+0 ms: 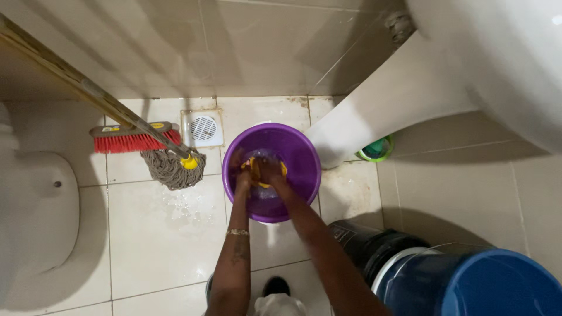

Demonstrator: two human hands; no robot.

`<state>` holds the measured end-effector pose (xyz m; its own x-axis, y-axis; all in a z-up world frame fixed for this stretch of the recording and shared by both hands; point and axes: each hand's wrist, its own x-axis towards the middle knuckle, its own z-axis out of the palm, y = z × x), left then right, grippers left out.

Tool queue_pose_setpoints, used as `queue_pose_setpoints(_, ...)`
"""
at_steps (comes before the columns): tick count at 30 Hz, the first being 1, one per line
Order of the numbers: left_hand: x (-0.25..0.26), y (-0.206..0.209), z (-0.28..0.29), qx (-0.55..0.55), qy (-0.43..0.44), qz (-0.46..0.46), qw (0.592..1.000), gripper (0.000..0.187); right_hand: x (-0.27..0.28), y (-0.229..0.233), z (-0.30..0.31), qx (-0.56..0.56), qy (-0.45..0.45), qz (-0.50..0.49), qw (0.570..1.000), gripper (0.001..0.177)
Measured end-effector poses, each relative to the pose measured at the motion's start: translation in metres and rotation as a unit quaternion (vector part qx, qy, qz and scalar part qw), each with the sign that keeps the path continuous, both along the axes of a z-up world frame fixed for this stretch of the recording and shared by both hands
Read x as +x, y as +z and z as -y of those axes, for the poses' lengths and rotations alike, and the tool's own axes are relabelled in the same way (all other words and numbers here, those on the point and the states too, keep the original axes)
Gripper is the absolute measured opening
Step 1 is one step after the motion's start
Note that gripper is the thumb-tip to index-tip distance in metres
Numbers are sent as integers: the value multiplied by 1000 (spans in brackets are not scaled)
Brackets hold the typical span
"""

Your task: The person scrubs a white pedestal sink with a yellow sponge, rinsing the sponge in a purple bucket. They then wipe the sink basin and faucet with a yellow cloth, rinsing and wringing the cloth in the bucket. The person continues wiping the sink and faucet, then rinses the cloth again in the bucket.

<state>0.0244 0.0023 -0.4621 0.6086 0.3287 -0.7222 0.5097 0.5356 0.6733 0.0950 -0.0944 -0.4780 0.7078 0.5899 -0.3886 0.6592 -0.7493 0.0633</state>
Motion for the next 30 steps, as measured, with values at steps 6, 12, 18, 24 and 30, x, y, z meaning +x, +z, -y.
queue_pose_setpoints(6,3,-2,5,-40,15,-47,998,74,4,-11,-19,125,-174,-75,974,70)
queue_pose_setpoints(12,7,-7,29,-197,32,-45,979,66,21,69,4,196,-136,7,971,51)
queue_pose_setpoints(18,27,55,37,-311,23,52,949,66,-48,225,90,464,-96,-113,873,57)
queue_pose_setpoints(24,12,93,38,-440,-30,130,888,66,44,228,86,488,-280,-268,782,36)
queue_pose_setpoints(30,12,99,61,-447,-33,163,879,48,46,153,61,565,-233,-576,543,55)
